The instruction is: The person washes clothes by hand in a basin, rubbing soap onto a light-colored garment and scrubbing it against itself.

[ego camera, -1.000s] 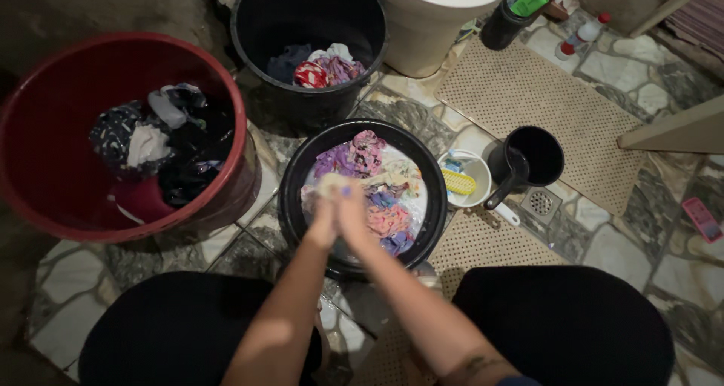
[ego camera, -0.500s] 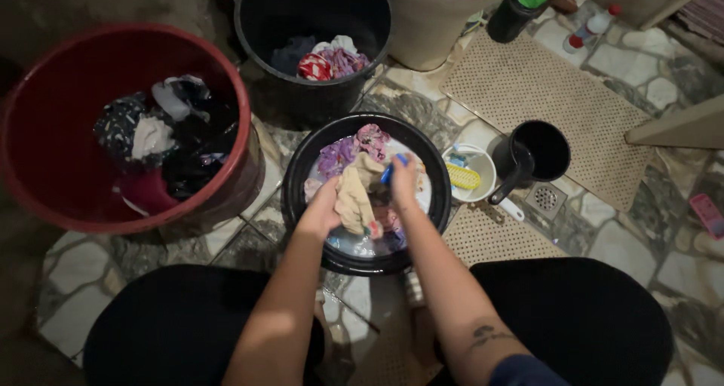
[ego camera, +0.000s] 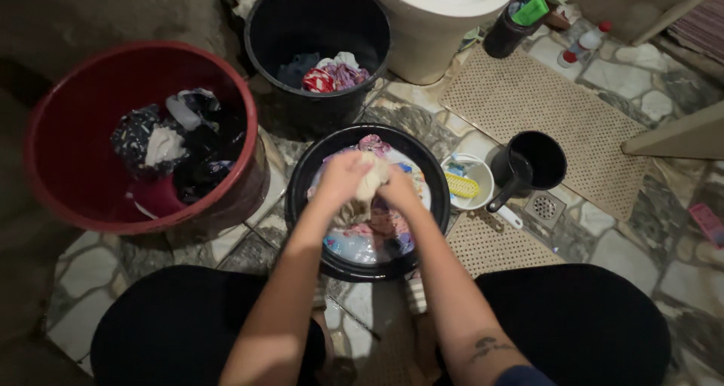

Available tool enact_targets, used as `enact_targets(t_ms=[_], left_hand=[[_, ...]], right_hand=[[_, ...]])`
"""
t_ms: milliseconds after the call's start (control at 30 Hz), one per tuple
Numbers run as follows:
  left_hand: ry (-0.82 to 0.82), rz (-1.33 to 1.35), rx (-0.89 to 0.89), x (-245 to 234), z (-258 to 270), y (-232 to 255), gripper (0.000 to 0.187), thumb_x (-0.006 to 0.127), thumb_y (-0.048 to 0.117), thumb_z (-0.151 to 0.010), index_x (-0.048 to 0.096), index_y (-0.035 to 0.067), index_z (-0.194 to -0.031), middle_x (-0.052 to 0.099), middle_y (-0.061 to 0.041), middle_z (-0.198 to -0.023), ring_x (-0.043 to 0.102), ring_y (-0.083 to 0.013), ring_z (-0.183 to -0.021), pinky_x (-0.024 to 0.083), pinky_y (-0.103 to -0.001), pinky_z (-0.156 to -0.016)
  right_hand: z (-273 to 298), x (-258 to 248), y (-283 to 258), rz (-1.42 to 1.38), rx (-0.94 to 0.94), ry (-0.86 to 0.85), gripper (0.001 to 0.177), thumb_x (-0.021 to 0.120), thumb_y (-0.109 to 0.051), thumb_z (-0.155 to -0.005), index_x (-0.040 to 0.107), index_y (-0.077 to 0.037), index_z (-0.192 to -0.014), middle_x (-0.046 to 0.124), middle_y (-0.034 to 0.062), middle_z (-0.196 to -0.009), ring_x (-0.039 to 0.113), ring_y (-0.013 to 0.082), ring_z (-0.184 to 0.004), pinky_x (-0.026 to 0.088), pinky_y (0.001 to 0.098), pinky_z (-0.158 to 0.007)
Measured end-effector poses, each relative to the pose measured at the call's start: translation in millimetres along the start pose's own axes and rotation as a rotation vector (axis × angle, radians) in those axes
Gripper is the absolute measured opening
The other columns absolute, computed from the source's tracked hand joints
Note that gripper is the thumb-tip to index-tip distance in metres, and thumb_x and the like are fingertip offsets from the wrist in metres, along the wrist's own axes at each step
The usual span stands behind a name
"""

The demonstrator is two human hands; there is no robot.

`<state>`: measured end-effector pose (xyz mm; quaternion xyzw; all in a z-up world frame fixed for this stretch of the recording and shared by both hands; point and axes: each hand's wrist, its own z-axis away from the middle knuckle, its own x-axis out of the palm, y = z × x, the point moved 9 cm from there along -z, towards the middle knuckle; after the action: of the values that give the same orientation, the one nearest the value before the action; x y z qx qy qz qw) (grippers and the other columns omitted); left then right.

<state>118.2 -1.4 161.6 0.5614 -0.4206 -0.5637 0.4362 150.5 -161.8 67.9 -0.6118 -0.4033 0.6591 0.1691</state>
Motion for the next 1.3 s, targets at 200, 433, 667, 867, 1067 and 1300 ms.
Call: enact_targets(t_ms=[200, 433, 667, 867, 1067, 1300], left_hand=[[0.073, 1.067, -0.508, -12.3, 3.4, -64.1, 0.033, 0.064, 0.029, -0.093, 0.072, 0.001, -0.108, 0.076, -0.011, -0.101, 0.072, -0.0248, -0.090, 0.058, -0.039, -0.080], [-0.067, 1.201, -0.391, 83.9, -33.6, -162.4, 0.019, 0.065, 0.026, -0.091, 0.069, 0.007, -0.094, 0.068, -0.008, -0.087, 0.065, -0.0231, -0.078, 0.052, -0.038, -0.067], [0.155, 0.678, -0.464, 78.6, -19.9, -183.7, 0.020, 0.068, 0.024, -0.091, 0.072, 0.008, -0.102, 0.069, -0.003, -0.089, 0.064, -0.0156, -0.076, 0.051, -0.034, -0.062], [-0.111, 0.436, -0.354, 35.2, 4.7, -41.8, 0.025, 0.070, 0.017, -0.084, 0.071, 0.010, -0.107, 0.073, 0.000, -0.092, 0.067, -0.0112, -0.079, 0.054, -0.031, -0.070], [-0.219, -0.142, 0.045, -4.7, 5.4, 65.2, 0.016, 0.075, 0.017, -0.090, 0.076, 0.002, -0.097, 0.073, -0.009, -0.080, 0.063, -0.0156, -0.075, 0.054, -0.035, -0.068], [-0.180, -0.756, 0.212, -34.1, 28.5, 94.6, 0.026, 0.080, 0.023, -0.074, 0.079, 0.009, -0.095, 0.077, -0.013, -0.089, 0.072, -0.0292, -0.086, 0.056, -0.042, -0.077]], right_hand=[[0.4, -62.0, -80.4, -1.074, 0.119, -0.151, 0.034, 0.074, -0.012, -0.079, 0.072, -0.004, -0.111, 0.074, 0.0056, -0.097, 0.067, 0.0167, -0.082, 0.054, 0.0319, -0.075], [22.2, -31.4, -131.5, -0.470, -0.079, 0.526, 0.010, 0.074, -0.010, -0.087, 0.068, -0.001, -0.089, 0.066, 0.0052, -0.076, 0.060, 0.0151, -0.069, 0.052, 0.0311, -0.066], [4.9, 8.8, -33.3, -0.557, 0.074, 0.563, 0.005, 0.066, -0.006, -0.088, 0.069, -0.002, -0.090, 0.070, 0.0073, -0.080, 0.062, 0.0141, -0.075, 0.051, 0.0295, -0.069], [-4.3, -29.4, -19.7, -1.099, 0.328, 0.018, 0.039, 0.060, -0.012, -0.075, 0.060, -0.013, -0.114, 0.073, 0.0036, -0.105, 0.066, 0.0164, -0.095, 0.052, 0.0291, -0.080], [7.7, -89.6, -121.5, -0.294, -0.134, -0.281, 0.050, 0.074, -0.021, -0.067, 0.073, -0.010, -0.116, 0.071, 0.0127, -0.104, 0.061, 0.0214, -0.099, 0.046, 0.0356, -0.085], [14.3, -100.0, -93.5, -0.501, 0.260, -0.199, 0.031, 0.070, -0.032, -0.077, 0.076, -0.005, -0.092, 0.073, 0.0070, -0.083, 0.066, 0.0245, -0.081, 0.054, 0.0390, -0.078]])
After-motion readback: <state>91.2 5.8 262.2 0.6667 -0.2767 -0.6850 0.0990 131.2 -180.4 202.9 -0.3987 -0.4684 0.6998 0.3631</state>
